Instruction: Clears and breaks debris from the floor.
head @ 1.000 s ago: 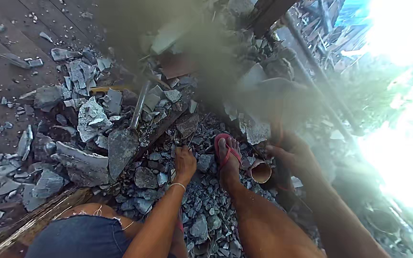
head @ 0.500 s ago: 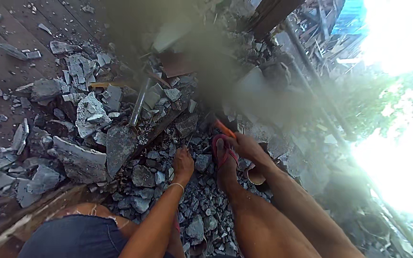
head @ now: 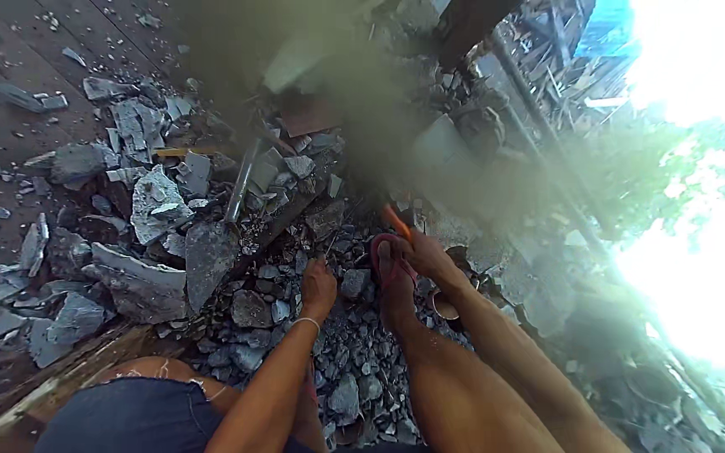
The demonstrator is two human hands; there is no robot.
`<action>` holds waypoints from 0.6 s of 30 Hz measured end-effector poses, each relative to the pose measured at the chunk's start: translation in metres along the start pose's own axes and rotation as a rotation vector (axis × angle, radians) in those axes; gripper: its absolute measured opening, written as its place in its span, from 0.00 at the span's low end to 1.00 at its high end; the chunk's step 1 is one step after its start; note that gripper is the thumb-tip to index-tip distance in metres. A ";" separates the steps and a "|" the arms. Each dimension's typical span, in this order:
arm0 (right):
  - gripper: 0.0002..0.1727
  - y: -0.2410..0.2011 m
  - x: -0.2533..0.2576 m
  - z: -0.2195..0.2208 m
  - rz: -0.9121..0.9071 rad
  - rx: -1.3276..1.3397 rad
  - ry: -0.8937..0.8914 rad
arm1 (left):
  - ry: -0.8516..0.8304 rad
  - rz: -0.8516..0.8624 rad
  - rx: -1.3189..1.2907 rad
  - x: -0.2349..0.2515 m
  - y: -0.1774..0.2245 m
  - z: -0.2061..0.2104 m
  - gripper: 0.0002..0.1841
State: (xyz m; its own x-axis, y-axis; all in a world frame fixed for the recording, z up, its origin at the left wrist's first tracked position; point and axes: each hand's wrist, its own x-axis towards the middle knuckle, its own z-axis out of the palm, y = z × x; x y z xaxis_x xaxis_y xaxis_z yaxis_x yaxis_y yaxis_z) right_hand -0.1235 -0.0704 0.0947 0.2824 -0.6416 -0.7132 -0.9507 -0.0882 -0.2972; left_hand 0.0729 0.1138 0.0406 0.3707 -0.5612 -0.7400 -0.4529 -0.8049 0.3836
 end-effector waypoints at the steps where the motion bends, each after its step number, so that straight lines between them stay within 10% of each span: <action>1: 0.30 0.001 0.002 0.002 0.019 0.000 -0.076 | 0.020 0.011 -0.007 0.002 0.001 -0.001 0.21; 10: 0.18 -0.051 -0.045 -0.062 -0.211 0.307 0.635 | 0.027 0.036 0.006 0.003 0.002 0.001 0.22; 15: 0.31 -0.001 0.002 0.014 -0.018 0.035 -0.059 | 0.030 0.052 0.030 0.001 -0.004 0.004 0.22; 18: 0.27 -0.026 -0.017 -0.002 -0.089 0.172 -0.036 | 0.020 0.075 0.005 0.001 -0.001 -0.003 0.22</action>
State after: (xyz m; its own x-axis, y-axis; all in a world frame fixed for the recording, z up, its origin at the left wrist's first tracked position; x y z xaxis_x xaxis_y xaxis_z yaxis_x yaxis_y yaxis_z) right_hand -0.1042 -0.0591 0.1158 0.3716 -0.6090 -0.7007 -0.8868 -0.0094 -0.4621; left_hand 0.0762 0.1138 0.0406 0.3515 -0.6241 -0.6978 -0.4838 -0.7592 0.4353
